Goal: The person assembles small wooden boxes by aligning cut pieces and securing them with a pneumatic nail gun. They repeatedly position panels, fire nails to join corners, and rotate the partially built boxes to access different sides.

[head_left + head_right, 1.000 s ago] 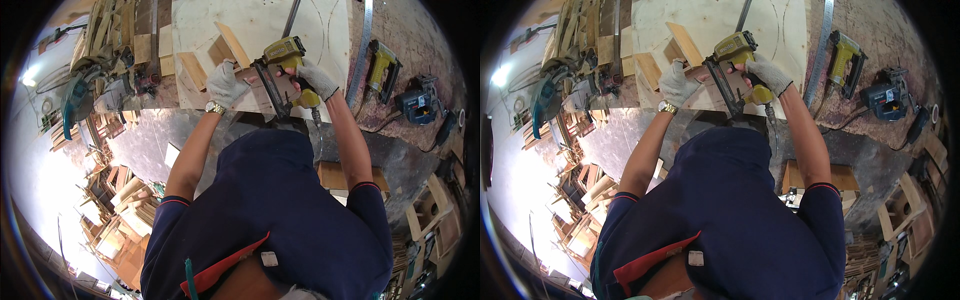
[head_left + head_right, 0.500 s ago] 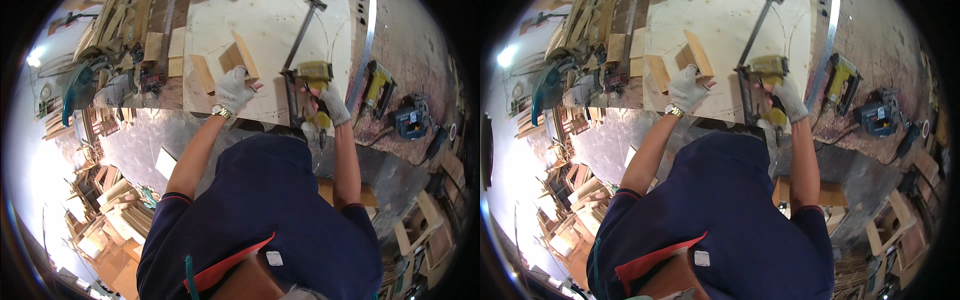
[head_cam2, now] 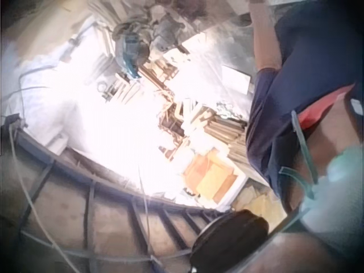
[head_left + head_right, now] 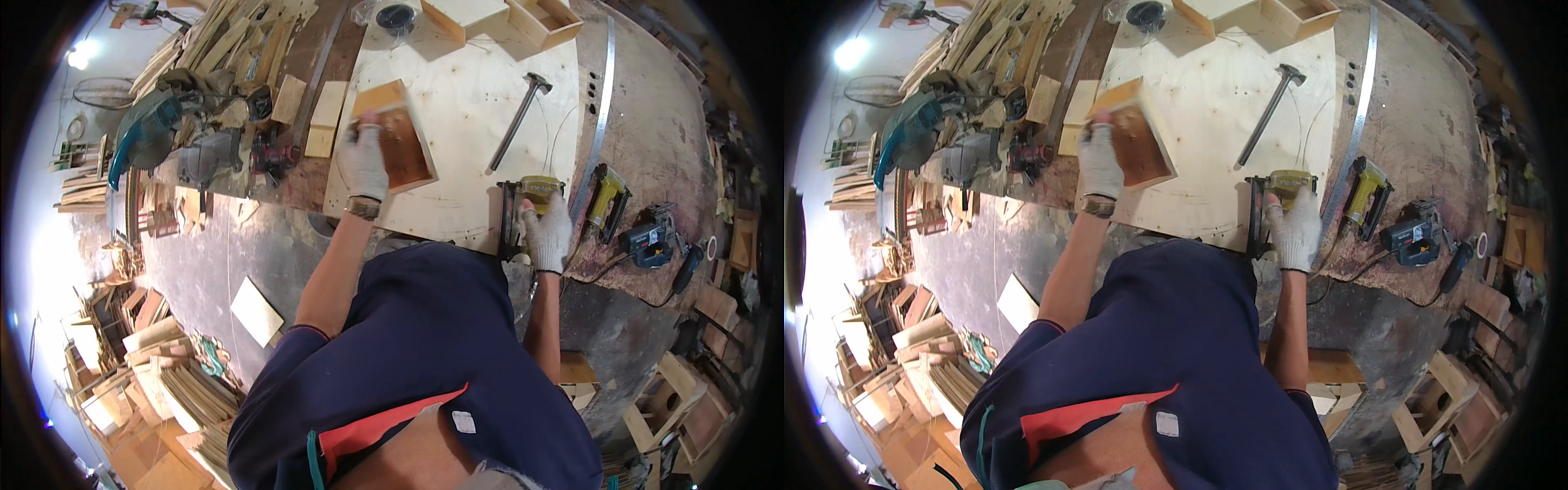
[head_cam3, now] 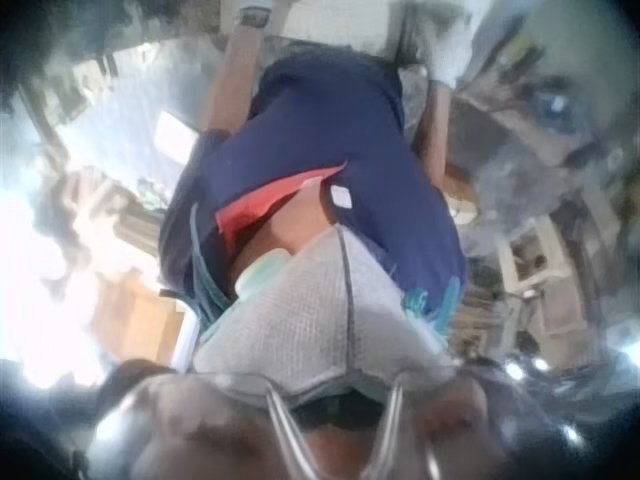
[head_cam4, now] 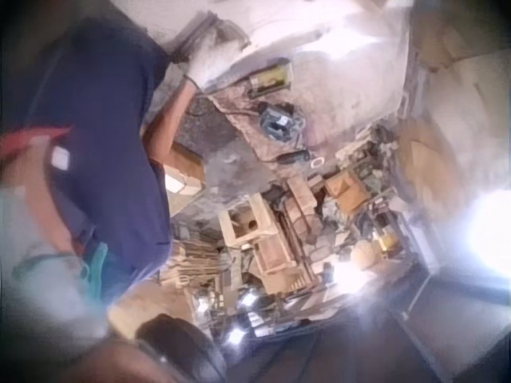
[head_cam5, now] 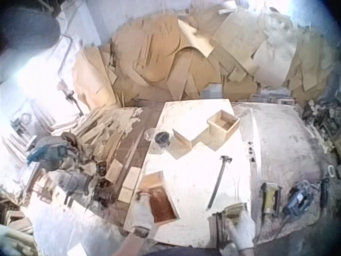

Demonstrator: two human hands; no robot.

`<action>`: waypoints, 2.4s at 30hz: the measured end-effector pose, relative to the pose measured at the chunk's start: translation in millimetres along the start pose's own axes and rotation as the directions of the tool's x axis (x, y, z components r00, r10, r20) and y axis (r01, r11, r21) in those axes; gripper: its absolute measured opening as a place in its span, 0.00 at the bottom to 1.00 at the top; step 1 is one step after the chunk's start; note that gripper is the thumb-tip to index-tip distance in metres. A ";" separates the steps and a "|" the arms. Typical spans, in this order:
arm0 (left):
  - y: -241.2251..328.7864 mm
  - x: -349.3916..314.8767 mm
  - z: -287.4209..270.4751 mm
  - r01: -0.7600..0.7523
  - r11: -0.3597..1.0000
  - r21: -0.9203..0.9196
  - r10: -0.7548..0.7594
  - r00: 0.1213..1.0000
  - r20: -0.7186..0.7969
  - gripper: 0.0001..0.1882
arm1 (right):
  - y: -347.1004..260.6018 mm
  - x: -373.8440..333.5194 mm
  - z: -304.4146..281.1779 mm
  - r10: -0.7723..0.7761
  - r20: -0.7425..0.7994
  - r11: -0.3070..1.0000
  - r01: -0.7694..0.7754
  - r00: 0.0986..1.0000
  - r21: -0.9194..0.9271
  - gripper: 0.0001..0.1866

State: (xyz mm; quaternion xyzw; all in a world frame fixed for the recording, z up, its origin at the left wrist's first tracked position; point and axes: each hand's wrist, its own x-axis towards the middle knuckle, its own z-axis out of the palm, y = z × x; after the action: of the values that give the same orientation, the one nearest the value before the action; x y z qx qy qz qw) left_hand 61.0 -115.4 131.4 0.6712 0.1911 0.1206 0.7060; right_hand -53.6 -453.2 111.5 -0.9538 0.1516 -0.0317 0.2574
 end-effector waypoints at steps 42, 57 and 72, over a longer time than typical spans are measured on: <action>-2.0 -21.5 -18.5 -0.712 0.404 0.575 0.409 0.703 0.582 0.58 | -209.0 84.2 5.8 -0.773 0.281 0.624 0.760 0.569 0.181 0.53; -104.1 -9.3 -30.6 -0.633 0.772 0.060 0.594 0.752 0.287 0.49 | -222.9 58.0 71.5 -0.784 0.407 0.475 0.875 0.469 -0.094 0.54; -113.3 -5.1 -25.7 -0.558 0.828 -0.052 0.552 0.796 0.250 0.43 | -228.6 56.2 73.9 -0.741 0.456 0.476 0.865 0.493 -0.162 0.52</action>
State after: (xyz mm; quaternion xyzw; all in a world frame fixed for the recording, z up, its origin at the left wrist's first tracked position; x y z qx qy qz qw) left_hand 35.5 -102.3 18.6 0.7161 -0.1045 0.2325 0.6498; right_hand 72.5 -247.0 161.0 -0.9301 -0.3625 0.0357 0.0472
